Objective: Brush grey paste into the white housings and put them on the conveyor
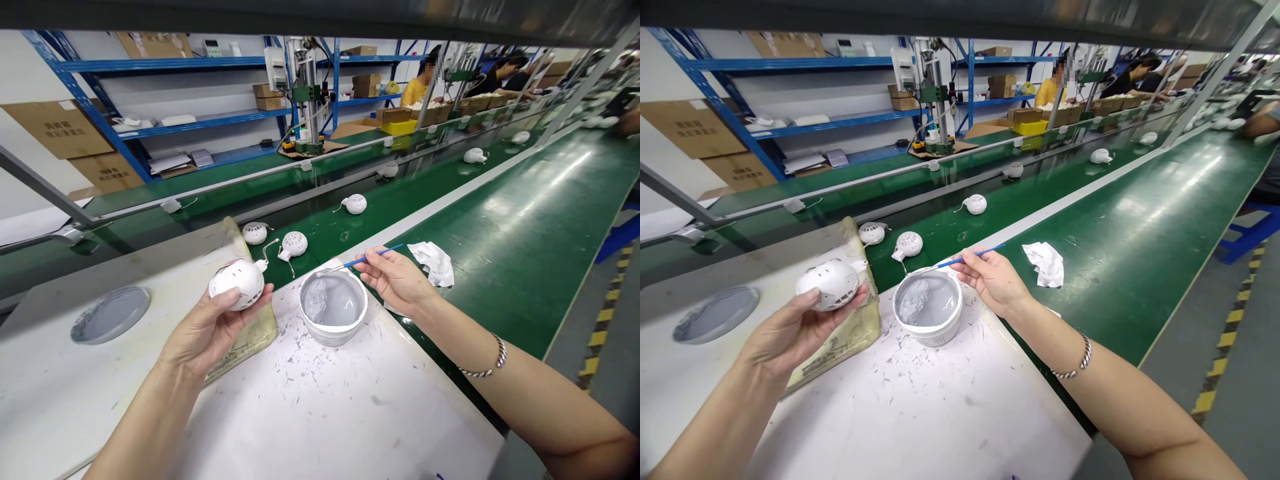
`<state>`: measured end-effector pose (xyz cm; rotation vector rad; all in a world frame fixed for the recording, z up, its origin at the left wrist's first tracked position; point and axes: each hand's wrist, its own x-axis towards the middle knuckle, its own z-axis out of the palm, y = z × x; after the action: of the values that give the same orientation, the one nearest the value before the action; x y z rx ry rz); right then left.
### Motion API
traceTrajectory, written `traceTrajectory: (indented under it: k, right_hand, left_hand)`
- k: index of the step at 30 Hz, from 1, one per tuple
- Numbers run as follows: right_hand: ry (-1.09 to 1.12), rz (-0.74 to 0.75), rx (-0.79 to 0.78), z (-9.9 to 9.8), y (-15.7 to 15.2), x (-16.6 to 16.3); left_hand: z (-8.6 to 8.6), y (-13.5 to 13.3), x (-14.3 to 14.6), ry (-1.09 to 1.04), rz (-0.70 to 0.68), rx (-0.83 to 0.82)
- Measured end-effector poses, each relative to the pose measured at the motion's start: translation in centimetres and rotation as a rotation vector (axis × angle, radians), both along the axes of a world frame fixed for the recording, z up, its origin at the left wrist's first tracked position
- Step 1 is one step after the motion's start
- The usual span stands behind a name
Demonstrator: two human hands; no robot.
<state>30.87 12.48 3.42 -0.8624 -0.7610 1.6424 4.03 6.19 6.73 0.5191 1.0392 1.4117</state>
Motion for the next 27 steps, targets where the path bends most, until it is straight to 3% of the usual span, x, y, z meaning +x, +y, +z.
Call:
traceTrajectory:
  k: [5,9,18,23,27]
  right_hand:
    - [0.007,0.011,0.031,0.0,0.1,0.1]
    - [0.014,0.005,0.047,-0.1,0.1,0.2]
    - [-0.006,0.001,0.071,-0.2,0.0,0.4]
    - [0.018,-0.008,0.058,0.0,-0.2,0.4]
    - [0.012,0.000,0.063,0.5,-0.8,0.2]
  left_hand:
    - [0.2,-0.6,0.0,0.085,-0.128,0.002]
    - [0.5,-1.1,0.4,0.124,-0.151,0.029]
    - [-0.1,-2.3,1.7,0.509,-0.189,0.223]
    - [0.6,-3.1,2.8,0.413,-0.285,0.129]
    - [0.4,-3.0,3.0,0.364,-0.263,0.074]
